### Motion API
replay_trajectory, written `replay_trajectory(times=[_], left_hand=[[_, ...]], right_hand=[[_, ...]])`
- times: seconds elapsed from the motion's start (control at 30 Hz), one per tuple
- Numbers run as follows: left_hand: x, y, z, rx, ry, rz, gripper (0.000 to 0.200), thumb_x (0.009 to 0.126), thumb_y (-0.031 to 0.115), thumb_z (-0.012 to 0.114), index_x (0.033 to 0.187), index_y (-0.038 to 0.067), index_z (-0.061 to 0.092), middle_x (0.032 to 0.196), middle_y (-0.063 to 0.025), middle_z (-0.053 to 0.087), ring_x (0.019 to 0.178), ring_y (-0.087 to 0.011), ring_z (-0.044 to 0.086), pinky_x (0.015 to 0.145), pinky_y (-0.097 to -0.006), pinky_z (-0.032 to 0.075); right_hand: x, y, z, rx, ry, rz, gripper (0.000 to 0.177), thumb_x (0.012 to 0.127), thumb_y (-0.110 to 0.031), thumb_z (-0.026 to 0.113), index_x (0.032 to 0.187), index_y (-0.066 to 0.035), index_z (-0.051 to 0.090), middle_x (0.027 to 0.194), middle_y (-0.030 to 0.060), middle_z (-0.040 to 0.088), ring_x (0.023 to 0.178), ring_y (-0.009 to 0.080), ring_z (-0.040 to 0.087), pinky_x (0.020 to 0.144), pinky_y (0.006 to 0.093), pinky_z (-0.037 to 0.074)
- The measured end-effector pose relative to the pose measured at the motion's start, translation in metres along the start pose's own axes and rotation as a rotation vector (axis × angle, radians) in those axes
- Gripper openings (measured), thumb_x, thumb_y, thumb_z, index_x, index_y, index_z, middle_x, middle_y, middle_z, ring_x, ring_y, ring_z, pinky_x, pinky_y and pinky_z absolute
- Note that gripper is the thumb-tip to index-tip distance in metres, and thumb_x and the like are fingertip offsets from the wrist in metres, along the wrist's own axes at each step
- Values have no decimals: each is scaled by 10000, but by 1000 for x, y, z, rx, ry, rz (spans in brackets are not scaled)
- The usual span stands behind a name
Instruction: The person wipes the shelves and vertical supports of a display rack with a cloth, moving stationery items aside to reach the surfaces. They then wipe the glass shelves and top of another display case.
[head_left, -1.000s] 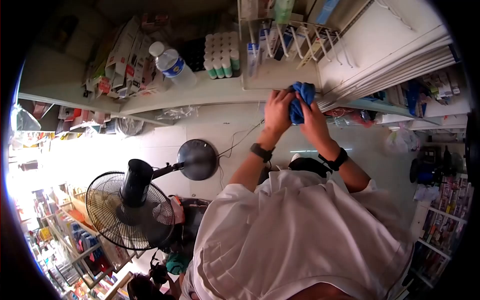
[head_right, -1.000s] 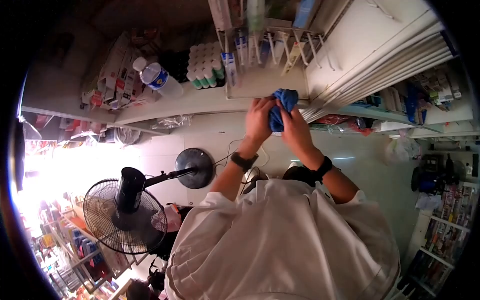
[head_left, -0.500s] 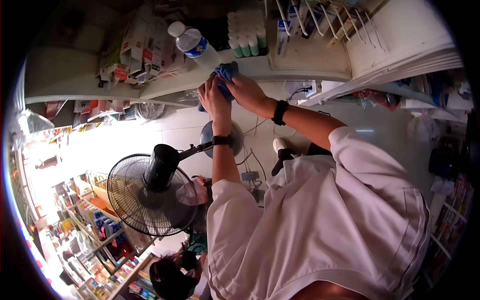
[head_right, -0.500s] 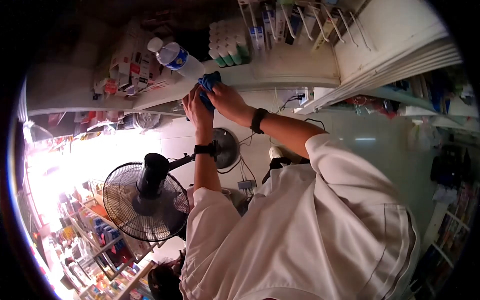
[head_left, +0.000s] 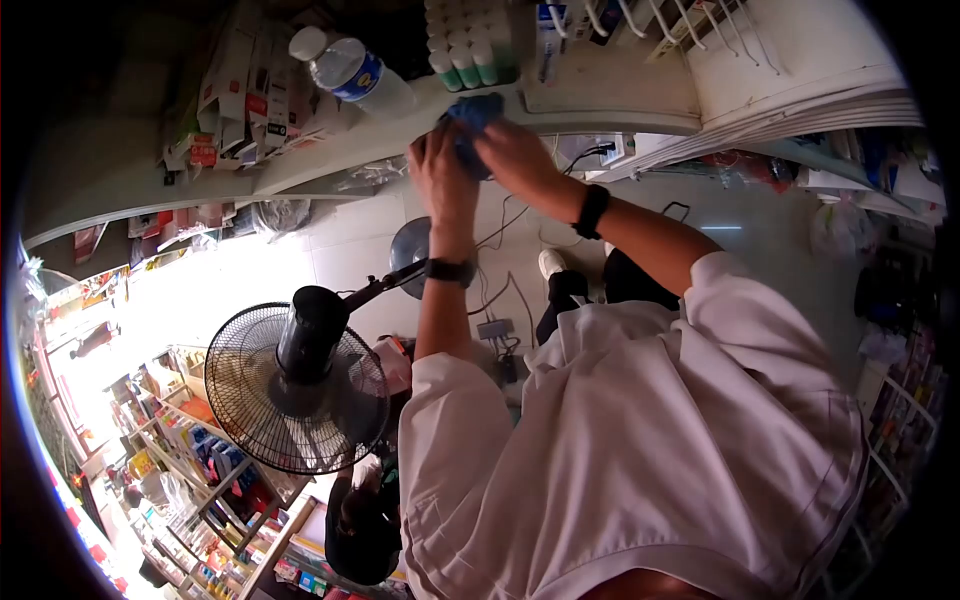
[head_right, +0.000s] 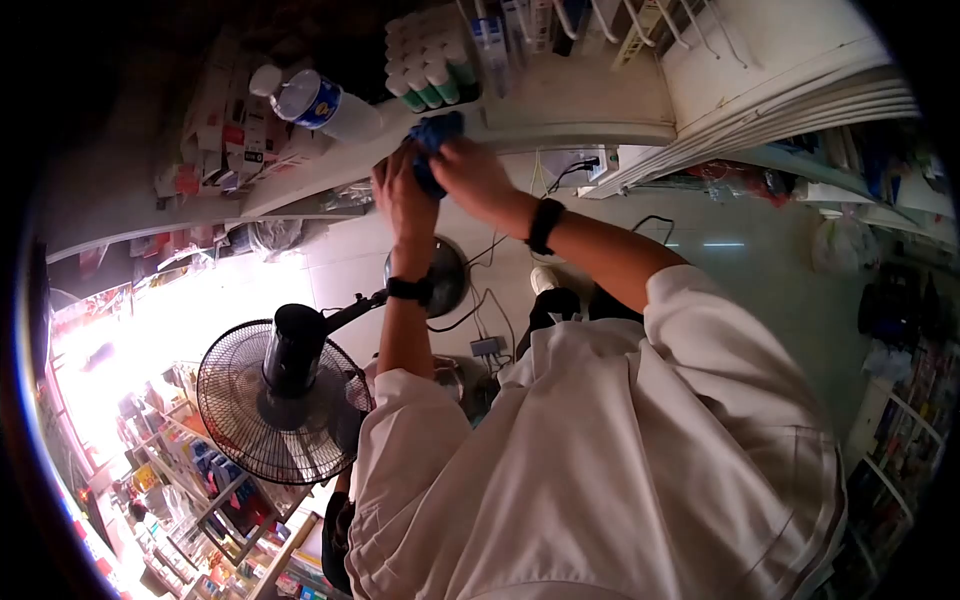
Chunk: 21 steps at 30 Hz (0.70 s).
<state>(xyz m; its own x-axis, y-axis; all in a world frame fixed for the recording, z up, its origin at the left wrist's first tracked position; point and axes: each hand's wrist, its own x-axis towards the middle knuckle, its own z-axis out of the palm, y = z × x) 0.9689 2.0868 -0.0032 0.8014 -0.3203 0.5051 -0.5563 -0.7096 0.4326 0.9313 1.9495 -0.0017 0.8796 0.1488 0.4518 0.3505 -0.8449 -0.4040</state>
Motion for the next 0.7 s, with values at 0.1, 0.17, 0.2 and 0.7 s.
replay_trajectory(times=[0.1, 0.17, 0.2, 0.7], left_hand=[[-2, -6, -4, 70, 11, -32, 404, 782, 94, 687, 1184, 74, 669, 1249, -74, 651, 1175, -334, 535, 1014, -427, 428], [-2, 1, -2, 87, 17, -43, 411, 793, 107, 692, 1203, 80, 667, 1263, -64, 646, 1167, -322, 536, 1008, -417, 432], [-3, 7, -1, 102, 26, -50, 411, 794, 107, 692, 1203, 81, 667, 1266, -61, 645, 1164, -320, 535, 1006, -417, 432], [5, 48, 17, 216, -51, -152, 429, 797, 108, 688, 1226, 104, 674, 1304, -53, 639, 1122, -325, 546, 1003, -416, 439]], right_hand=[[8, -2, 8, -14, 7, -53, 352, 790, -27, 622, 1141, -14, 631, 991, 166, 604, 900, 337, 641, 729, 419, 557], [2, 2, 4, -11, -12, -55, 353, 800, -38, 617, 1152, -12, 627, 996, 165, 605, 907, 337, 641, 735, 422, 558], [-1, 5, 0, -2, -28, -50, 358, 799, -37, 619, 1157, -11, 626, 1001, 165, 604, 911, 339, 641, 737, 422, 559], [-8, 29, -35, 114, -59, -16, 137, 782, -29, 604, 904, 21, 639, 997, 178, 608, 966, 344, 622, 783, 416, 562]])
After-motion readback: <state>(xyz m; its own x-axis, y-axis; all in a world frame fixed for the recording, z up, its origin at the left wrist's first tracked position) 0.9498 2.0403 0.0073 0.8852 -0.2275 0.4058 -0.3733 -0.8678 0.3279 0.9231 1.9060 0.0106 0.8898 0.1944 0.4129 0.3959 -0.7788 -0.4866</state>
